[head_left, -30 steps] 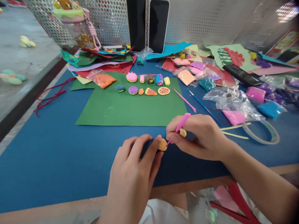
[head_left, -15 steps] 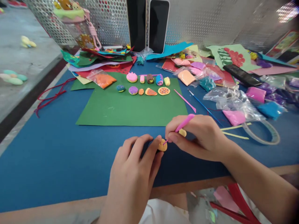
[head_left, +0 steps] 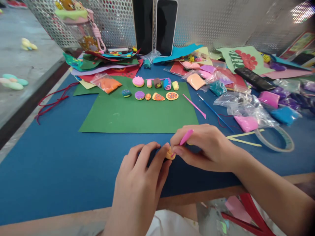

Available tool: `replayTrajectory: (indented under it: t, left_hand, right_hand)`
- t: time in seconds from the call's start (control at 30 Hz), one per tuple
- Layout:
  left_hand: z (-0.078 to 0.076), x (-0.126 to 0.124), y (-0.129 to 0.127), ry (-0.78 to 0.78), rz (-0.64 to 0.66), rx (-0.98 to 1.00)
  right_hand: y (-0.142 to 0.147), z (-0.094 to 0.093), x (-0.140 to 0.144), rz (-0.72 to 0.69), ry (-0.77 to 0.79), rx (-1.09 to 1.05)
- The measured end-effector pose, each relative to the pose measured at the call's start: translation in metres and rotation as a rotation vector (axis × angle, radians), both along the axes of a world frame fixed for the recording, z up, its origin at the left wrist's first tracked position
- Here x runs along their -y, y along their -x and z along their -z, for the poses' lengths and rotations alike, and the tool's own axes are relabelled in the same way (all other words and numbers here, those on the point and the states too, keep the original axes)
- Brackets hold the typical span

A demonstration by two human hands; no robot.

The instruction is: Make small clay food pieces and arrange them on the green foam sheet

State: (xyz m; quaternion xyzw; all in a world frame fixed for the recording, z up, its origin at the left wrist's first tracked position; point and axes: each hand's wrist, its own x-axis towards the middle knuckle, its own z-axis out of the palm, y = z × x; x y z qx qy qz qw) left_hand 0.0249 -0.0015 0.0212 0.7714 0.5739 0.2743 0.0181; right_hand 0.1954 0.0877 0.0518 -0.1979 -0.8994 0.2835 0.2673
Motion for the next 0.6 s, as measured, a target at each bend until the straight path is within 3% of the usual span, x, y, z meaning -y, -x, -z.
replayTrajectory:
  t: [0.6]
  left_hand:
    - [-0.0013, 0.0001, -0.0007, 0.012, -0.011, -0.010]
  right_hand:
    - [0.0030, 0.0014, -0.0002, -0.019, -0.005, -0.025]
